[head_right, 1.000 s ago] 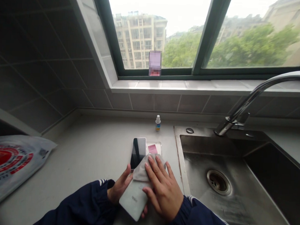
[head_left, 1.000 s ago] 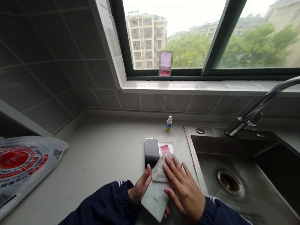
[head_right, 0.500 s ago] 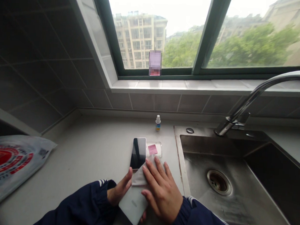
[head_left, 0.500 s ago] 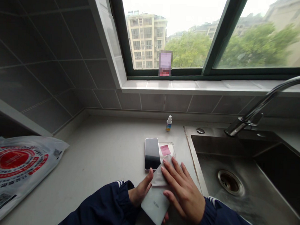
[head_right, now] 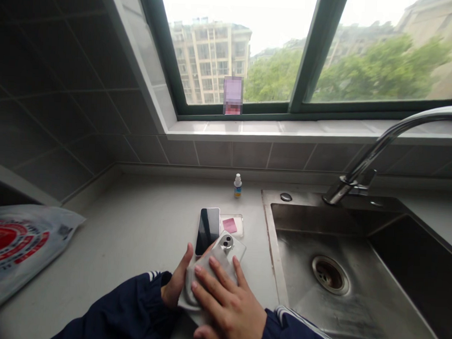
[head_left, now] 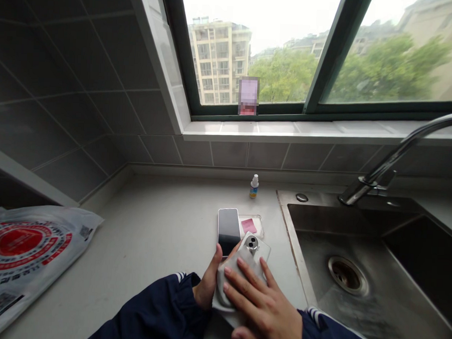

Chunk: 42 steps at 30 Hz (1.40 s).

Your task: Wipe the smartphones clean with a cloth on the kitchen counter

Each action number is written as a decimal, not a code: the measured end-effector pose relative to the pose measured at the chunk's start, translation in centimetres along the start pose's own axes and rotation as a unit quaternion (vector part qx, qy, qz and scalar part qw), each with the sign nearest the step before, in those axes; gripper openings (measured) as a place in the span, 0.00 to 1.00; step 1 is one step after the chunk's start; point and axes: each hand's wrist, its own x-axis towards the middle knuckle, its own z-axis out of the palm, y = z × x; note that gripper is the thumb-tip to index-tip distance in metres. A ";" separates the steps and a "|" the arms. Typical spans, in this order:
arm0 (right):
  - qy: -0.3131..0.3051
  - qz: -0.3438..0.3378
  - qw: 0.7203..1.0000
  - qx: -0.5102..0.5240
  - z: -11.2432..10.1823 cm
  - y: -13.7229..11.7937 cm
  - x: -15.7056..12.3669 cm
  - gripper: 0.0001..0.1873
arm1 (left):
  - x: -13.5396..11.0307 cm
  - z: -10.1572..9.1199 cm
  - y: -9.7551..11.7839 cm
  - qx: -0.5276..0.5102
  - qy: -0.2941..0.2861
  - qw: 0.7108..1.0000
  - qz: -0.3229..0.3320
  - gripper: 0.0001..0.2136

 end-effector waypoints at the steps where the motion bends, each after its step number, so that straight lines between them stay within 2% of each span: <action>1: 0.005 -0.011 1.000 -0.005 0.2 -0.1 0.0 0.32 | 0.0 0.1 0.1 -0.006 0.013 1.000 -0.007 0.33; 4: 0.023 -0.056 0.998 -0.029 0.8 -0.2 0.0 0.34 | -0.1 -0.3 0.2 -0.031 0.039 0.998 -0.043 0.37; 8: 0.057 -0.107 0.992 -0.044 1.6 -0.2 0.0 0.35 | -0.2 -1.1 0.3 -0.054 0.028 0.996 -0.066 0.43; 12: 0.064 -0.129 0.989 -0.041 2.2 -0.3 -0.3 0.29 | -0.3 -0.8 0.3 -0.057 -0.005 0.996 -0.065 0.45; 16: 0.066 -0.146 0.986 -0.036 2.5 -0.5 -0.4 0.22 | -0.4 -0.1 0.5 -0.027 -0.013 0.997 -0.066 0.46; 21: 0.072 -0.152 0.986 -0.024 2.5 -0.4 -0.3 0.22 | -0.5 0.3 0.6 -0.012 -0.024 0.998 -0.063 0.48; 29: 0.060 -0.139 0.988 -0.023 1.6 -0.2 0.0 0.28 | -0.7 -0.5 0.2 -0.085 -0.024 0.992 -0.090 0.45; 34: 0.030 -0.067 0.997 -0.003 0.6 -0.4 0.2 0.28 | -0.7 0.0 0.2 -0.172 -0.015 0.980 -0.094 0.37; 39: 0.015 -0.016 1.000 0.008 -0.3 -0.2 0.3 0.28 | -0.6 -0.2 0.4 -0.154 0.000 0.983 -0.100 0.37; 42: 0.006 -0.003 1.000 0.011 -0.5 -0.1 0.3 0.29 | -0.6 -0.3 0.5 -0.119 0.003 0.991 -0.064 0.40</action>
